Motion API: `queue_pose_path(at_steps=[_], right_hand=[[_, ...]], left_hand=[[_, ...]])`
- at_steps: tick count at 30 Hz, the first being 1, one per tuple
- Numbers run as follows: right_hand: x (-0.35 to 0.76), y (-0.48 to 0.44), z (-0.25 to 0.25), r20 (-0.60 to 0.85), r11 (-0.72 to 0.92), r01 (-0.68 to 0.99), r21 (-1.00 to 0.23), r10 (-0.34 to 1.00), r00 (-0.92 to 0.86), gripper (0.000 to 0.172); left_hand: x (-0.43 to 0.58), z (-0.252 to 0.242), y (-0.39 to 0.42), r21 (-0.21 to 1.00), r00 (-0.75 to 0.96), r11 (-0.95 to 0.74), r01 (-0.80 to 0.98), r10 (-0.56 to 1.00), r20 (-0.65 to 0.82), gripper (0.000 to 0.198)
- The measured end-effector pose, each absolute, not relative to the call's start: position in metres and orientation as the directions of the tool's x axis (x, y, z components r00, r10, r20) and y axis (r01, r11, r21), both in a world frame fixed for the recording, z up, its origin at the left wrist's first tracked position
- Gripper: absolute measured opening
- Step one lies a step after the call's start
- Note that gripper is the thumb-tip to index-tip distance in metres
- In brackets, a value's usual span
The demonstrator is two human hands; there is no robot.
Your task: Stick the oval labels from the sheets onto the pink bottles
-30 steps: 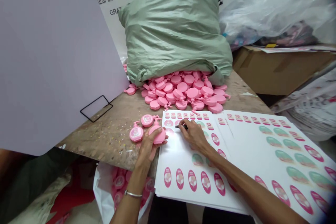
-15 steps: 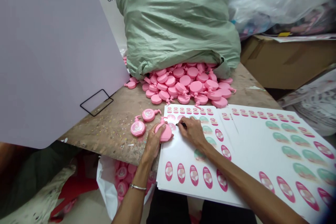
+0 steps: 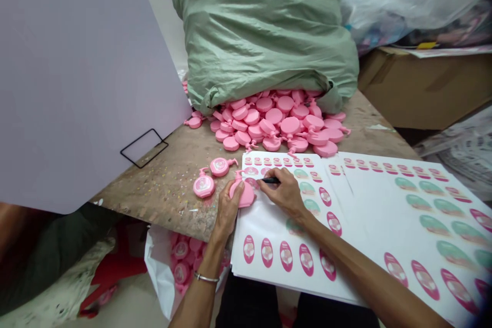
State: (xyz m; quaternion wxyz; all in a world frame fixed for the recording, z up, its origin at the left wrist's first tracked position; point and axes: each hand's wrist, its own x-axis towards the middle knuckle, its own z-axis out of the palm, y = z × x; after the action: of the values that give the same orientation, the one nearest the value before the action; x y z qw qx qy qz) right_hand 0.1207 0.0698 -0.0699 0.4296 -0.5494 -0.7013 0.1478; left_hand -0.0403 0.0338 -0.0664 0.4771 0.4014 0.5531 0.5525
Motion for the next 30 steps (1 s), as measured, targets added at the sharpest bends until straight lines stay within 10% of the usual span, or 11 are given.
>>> queue_pose_path(at_steps=[13, 21, 30], right_hand=[[0.129, 0.102, -0.034, -0.09, -0.07, 0.304, -0.95, 0.995, -0.052, 0.042], [0.149, 0.047, 0.0, -0.022, -0.003, 0.084, -0.996, 0.974, -0.224, 0.041], [0.152, 0.012, 0.002, -0.061, -0.051, 0.04, -0.998, 0.951, -0.303, 0.036]], left_hand=[[-0.029, -0.062, 0.019, 0.988, -0.33, -0.114, 0.105, 0.933, 0.142, 0.033], [-0.022, -0.021, 0.0, 0.84, 0.02, 0.261, -0.476, 0.958, -0.286, 0.051], [-0.003, -0.004, -0.011, 0.741, 0.134, 0.41, -0.532, 0.905, -0.404, 0.059]])
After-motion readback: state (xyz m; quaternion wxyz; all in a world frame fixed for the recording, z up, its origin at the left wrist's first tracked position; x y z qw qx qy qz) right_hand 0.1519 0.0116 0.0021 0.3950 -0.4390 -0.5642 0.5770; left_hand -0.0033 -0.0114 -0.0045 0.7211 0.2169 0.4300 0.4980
